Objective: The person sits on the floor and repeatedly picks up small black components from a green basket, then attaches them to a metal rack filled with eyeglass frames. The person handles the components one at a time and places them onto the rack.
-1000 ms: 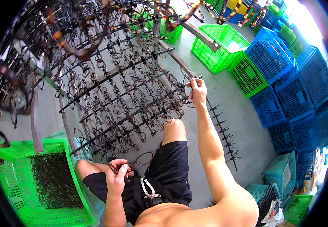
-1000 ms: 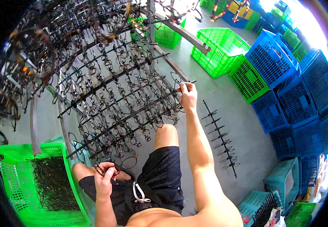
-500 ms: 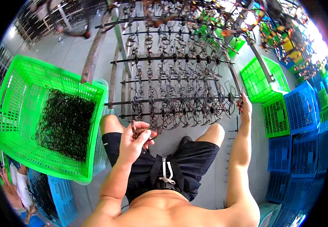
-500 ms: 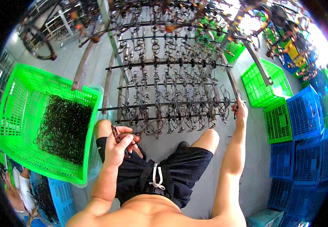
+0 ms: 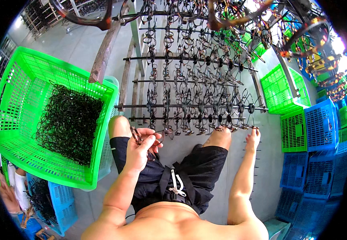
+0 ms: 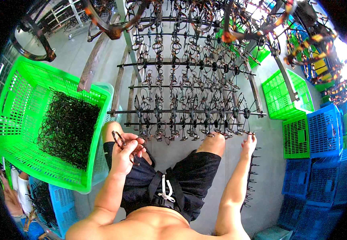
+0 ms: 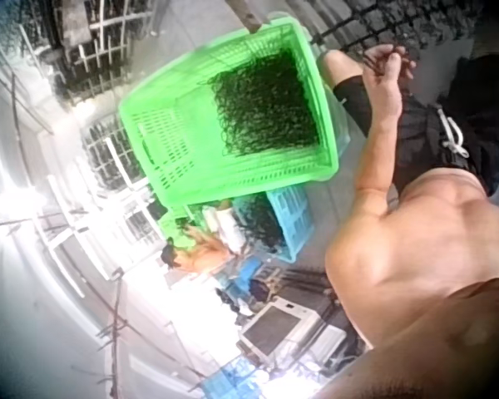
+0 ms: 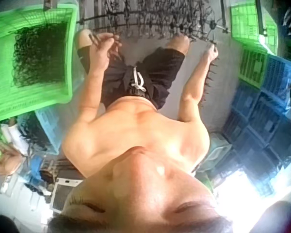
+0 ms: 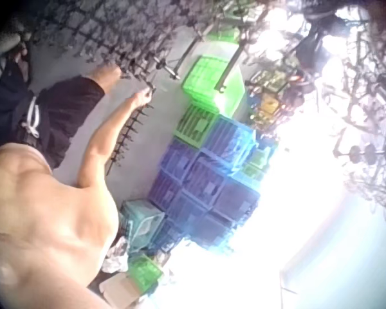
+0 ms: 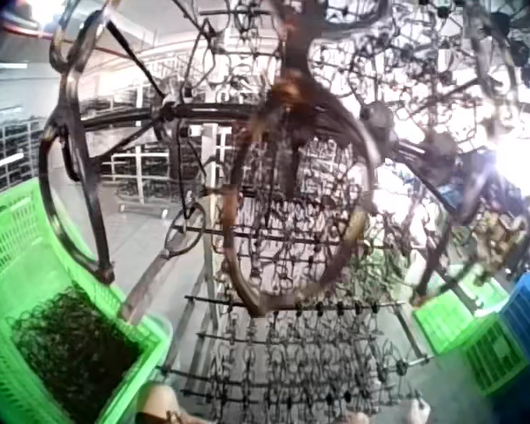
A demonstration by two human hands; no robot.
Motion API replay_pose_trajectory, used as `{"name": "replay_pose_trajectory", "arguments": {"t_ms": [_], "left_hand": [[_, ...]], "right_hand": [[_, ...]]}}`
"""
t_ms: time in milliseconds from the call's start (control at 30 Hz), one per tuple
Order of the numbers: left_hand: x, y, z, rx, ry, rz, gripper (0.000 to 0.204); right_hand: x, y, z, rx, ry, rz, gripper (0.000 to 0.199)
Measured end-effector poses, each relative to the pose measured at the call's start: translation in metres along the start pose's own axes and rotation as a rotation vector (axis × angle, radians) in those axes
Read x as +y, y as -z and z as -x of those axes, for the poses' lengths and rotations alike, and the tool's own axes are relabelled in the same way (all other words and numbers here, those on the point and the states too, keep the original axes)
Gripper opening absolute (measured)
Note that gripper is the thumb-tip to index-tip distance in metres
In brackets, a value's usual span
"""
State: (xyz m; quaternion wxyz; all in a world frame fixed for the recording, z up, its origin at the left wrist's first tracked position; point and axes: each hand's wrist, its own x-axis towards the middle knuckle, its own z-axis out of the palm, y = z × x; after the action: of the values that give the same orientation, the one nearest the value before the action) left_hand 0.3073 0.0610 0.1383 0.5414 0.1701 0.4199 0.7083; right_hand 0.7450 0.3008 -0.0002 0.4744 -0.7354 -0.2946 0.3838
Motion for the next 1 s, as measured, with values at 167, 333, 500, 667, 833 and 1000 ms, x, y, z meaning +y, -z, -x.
{"name": "replay_pose_trajectory", "arguments": {"t_ms": [167, 333, 500, 667, 833, 1000], "left_hand": [[-0.010, 0.003, 0.007, -0.024, -0.114, 0.005, 0.017], [-0.027, -0.002, 0.017, -0.025, -0.228, -0.021, 0.015], [-0.008, 0.025, 0.013, 0.259, -0.265, -0.369, 0.013], [0.015, 0.071, 0.012, 0.372, -0.141, -0.134, 0.015], [0.026, 0.082, 0.019, 0.362, -0.105, -0.090, 0.029], [0.024, 0.087, 0.010, 0.267, -0.111, -0.045, 0.026]], "right_hand": [[-0.061, -0.074, 0.201, -0.033, 0.736, 0.051, 0.028], [-0.071, -0.147, 0.360, -1.117, 0.132, -0.227, 0.037], [-0.074, -0.210, 0.363, -1.066, 0.161, -0.294, 0.028], [-0.097, -0.250, 0.338, -1.120, 0.010, -0.223, 0.016], [-0.107, -0.260, 0.334, -1.219, -0.333, -0.302, 0.017], [-0.108, -0.253, 0.339, -1.175, -0.313, -0.129, 0.025]]}}
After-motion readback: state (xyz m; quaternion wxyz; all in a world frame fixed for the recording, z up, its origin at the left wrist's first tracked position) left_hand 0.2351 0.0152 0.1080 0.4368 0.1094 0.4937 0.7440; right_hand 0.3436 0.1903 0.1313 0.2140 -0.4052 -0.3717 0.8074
